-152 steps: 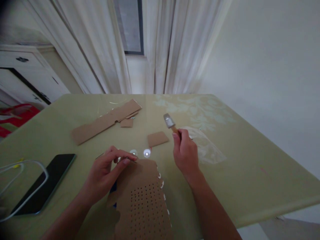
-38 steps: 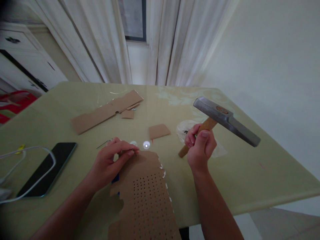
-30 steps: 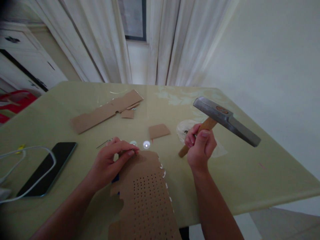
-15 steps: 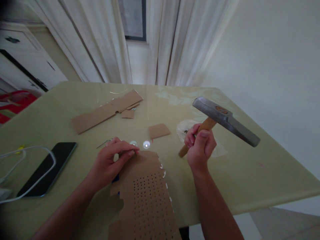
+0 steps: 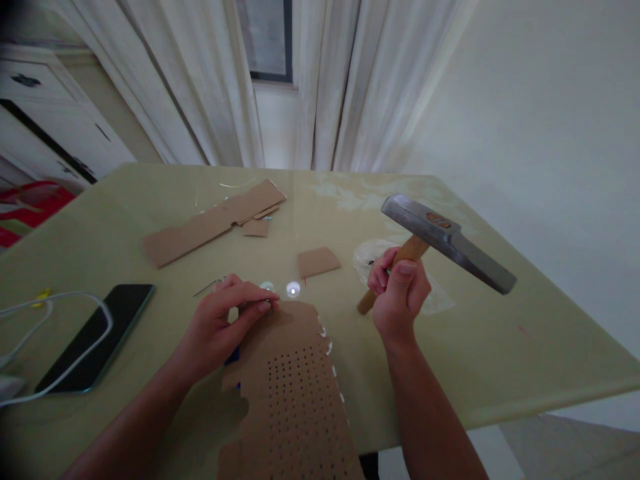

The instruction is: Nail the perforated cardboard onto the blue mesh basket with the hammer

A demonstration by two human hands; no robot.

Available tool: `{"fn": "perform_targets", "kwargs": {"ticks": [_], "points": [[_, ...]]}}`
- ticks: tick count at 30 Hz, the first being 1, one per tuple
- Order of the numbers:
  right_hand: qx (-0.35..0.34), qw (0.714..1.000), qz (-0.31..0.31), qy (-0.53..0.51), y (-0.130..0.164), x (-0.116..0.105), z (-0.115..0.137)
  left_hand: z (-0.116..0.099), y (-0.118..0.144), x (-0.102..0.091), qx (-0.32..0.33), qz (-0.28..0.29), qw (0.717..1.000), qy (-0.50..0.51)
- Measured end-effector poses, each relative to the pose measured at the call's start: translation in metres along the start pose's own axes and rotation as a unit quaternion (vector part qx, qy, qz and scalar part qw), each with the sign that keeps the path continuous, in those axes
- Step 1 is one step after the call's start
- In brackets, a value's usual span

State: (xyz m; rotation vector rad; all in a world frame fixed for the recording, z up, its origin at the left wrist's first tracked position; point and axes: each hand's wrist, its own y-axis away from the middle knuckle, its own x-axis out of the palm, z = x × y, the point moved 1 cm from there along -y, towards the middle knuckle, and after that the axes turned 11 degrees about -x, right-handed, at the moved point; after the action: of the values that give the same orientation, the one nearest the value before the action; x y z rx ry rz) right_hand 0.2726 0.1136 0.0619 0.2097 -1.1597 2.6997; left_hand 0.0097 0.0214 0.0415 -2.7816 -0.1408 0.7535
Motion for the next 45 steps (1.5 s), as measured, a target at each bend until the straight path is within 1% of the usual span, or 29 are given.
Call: {"fn": "perform_targets", "kwargs": {"ticks": [6,15,20,22,24,25,26,28,29,30,32,35,37,41,42,43,45], "points": [[-0.007,1.000,0.003,0.003,-0.001,0.001,0.000,-0.001,0.000,0.000,0.012,-0.001,1.000,-0.001],[-0.007,0.999,0.020,-0.032,-0.002,0.000,0.000,-0.002,0.001,0.000,0.018,0.006,0.999,-0.033],[0.013,0.997,0.068,-0.044,-0.002,-0.003,-0.001,-0.004,0.000,-0.001,0.018,0.005,0.998,-0.056],[0.035,0.992,0.120,-0.026,-0.001,-0.006,0.002,-0.003,0.000,-0.001,0.018,0.004,0.998,-0.066],[0.071,0.974,0.215,0.022,-0.002,-0.008,0.011,-0.002,0.000,-0.001,0.017,0.005,0.997,-0.072],[0.086,0.956,0.276,0.056,-0.004,-0.008,0.017,-0.002,0.000,-0.001,0.017,0.005,0.997,-0.073],[0.093,0.932,0.337,0.095,-0.005,-0.007,0.025,-0.001,0.000,0.000,0.016,0.005,0.997,-0.072],[0.058,0.878,0.443,0.174,-0.011,-0.002,0.045,0.000,-0.001,0.000,0.016,0.000,0.997,-0.071],[0.040,0.850,0.484,0.203,-0.014,0.001,0.055,0.000,-0.001,0.001,0.018,-0.001,0.997,-0.070],[0.028,0.827,0.512,0.230,-0.017,0.004,0.064,0.001,-0.001,0.001,0.020,-0.003,0.997,-0.070],[0.012,0.791,0.548,0.271,-0.024,0.009,0.081,0.000,-0.002,0.002,0.023,-0.004,0.997,-0.071],[0.001,0.763,0.573,0.300,-0.029,0.013,0.096,0.001,-0.002,0.002,0.023,-0.006,0.997,-0.069],[-0.012,0.748,0.582,0.319,-0.030,0.014,0.101,0.001,-0.002,0.003,0.026,-0.010,0.997,-0.067],[-0.036,0.698,0.614,0.365,-0.027,0.016,0.103,0.003,-0.003,0.004,0.031,-0.012,0.997,-0.064],[-0.039,0.692,0.619,0.370,-0.027,0.017,0.104,0.003,-0.003,0.004,0.031,-0.012,0.997,-0.063],[-0.042,0.692,0.618,0.371,-0.028,0.018,0.105,0.003,-0.004,0.004,0.030,-0.011,0.998,-0.061],[-0.047,0.709,0.599,0.369,-0.031,0.020,0.108,0.004,-0.004,0.004,0.029,-0.011,0.998,-0.060]]}}
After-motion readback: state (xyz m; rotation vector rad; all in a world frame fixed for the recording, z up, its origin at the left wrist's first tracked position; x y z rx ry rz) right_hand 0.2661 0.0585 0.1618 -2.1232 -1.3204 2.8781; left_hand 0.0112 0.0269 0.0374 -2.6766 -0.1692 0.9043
